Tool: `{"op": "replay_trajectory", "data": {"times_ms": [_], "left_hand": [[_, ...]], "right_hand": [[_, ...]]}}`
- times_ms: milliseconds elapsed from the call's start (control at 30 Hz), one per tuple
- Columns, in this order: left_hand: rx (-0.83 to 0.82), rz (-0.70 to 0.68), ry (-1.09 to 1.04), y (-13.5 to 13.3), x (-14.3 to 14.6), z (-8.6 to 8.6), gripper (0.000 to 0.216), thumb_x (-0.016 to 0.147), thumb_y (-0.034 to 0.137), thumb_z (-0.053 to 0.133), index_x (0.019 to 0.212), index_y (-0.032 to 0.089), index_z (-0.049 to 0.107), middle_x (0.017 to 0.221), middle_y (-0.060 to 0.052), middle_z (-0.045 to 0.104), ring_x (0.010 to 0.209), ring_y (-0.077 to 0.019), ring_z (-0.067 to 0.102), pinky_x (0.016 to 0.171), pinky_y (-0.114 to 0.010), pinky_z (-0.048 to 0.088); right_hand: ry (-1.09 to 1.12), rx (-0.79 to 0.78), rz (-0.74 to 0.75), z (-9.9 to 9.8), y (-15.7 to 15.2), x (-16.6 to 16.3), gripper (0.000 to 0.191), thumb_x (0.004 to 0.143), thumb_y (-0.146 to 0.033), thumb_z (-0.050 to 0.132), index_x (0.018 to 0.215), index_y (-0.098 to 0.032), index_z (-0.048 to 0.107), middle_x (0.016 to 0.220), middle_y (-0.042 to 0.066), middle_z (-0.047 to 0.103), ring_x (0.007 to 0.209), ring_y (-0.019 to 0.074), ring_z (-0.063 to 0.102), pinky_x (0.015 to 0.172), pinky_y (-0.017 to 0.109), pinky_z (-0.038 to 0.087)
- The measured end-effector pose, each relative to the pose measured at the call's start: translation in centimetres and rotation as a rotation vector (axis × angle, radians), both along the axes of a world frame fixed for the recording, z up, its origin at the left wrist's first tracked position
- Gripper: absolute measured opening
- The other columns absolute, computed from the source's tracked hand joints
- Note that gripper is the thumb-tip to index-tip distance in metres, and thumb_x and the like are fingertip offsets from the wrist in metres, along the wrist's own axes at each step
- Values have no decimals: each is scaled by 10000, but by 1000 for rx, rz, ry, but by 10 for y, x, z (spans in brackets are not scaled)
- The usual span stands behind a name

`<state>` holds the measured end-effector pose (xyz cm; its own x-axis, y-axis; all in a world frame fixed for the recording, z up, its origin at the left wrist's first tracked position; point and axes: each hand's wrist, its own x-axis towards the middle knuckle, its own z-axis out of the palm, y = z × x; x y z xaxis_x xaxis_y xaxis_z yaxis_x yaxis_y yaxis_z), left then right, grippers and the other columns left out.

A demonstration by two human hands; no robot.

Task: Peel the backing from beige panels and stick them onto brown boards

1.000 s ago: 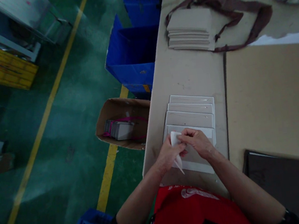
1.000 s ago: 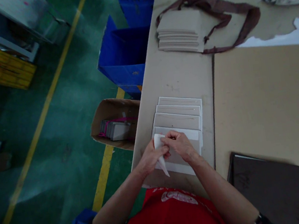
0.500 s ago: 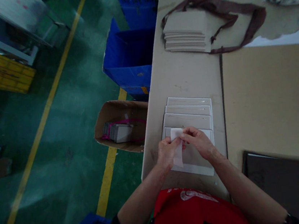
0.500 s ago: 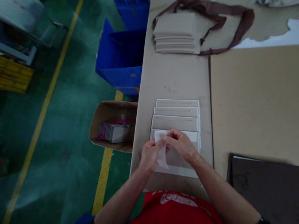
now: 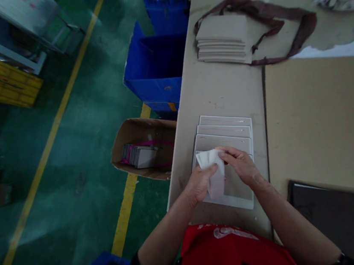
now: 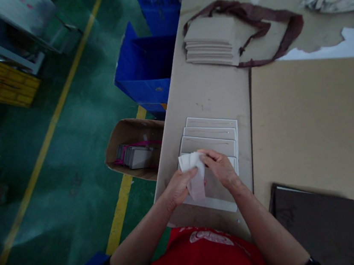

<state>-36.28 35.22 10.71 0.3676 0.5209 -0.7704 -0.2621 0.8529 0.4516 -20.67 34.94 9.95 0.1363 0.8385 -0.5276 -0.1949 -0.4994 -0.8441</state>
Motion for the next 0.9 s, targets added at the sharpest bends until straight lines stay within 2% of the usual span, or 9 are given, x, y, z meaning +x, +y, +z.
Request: {"op": "replay_trajectory", "data": {"times_ms": [100,267,400,533,600,667,767,900], "left_hand": [[49,116,72,1,4,-3,512,529,337,906,955,122,721,821,-68,732,627,-170,645,650,-305,526],[130,256,180,2,12,-5,519,499,284,915,952,104,736,877,-83,746,716,-191,668,687,-292,523],[108,232,139,1,14,-3,522,478,280,928,922,85,736,876,-108,746,702,-205,674,690,-311,533],[70,169,55,1,13,1,542,496,311,930,957,110,730,924,-113,747,745,-212,684,716,-314,531],[62,202,42,1,14,2,553,484,309,935,958,116,725,920,-105,747,745,-206,683,724,-310,529],[56,263,61,1,15,1,568,452,287,943,944,108,722,883,-95,746,716,-198,675,719,-310,529],[56,332,134,2,18,-2,583,412,263,947,922,102,716,824,-79,739,683,-193,666,698,-307,525],[55,294,159,2,18,-2,558,403,255,945,884,100,710,808,-83,736,662,-193,662,666,-298,520]], "right_hand": [[79,-12,-59,-4,-1,1,412,694,-516,748,967,-213,692,763,-8,651,659,128,528,643,261,447],[125,-46,-81,-7,-5,-5,389,595,-503,826,709,-204,604,643,-45,569,570,101,469,574,238,399],[79,-88,-53,-6,-7,-6,374,611,-521,803,644,-188,635,577,-32,574,550,116,461,547,259,379],[90,-116,38,-2,-6,-2,353,656,-518,767,785,-192,718,679,-1,666,603,161,544,562,278,414],[102,-135,68,-2,-5,0,366,697,-533,734,851,-201,721,703,5,673,624,173,562,563,278,424],[127,-113,22,-5,-6,1,366,711,-535,728,881,-212,703,744,3,670,657,166,568,590,268,440],[125,-44,-59,-13,-7,0,337,664,-490,787,803,-211,660,734,-16,630,653,130,529,617,244,436],[69,-91,-25,-14,-9,1,384,638,-507,797,612,-197,571,574,-35,543,542,110,441,531,246,368]]}}
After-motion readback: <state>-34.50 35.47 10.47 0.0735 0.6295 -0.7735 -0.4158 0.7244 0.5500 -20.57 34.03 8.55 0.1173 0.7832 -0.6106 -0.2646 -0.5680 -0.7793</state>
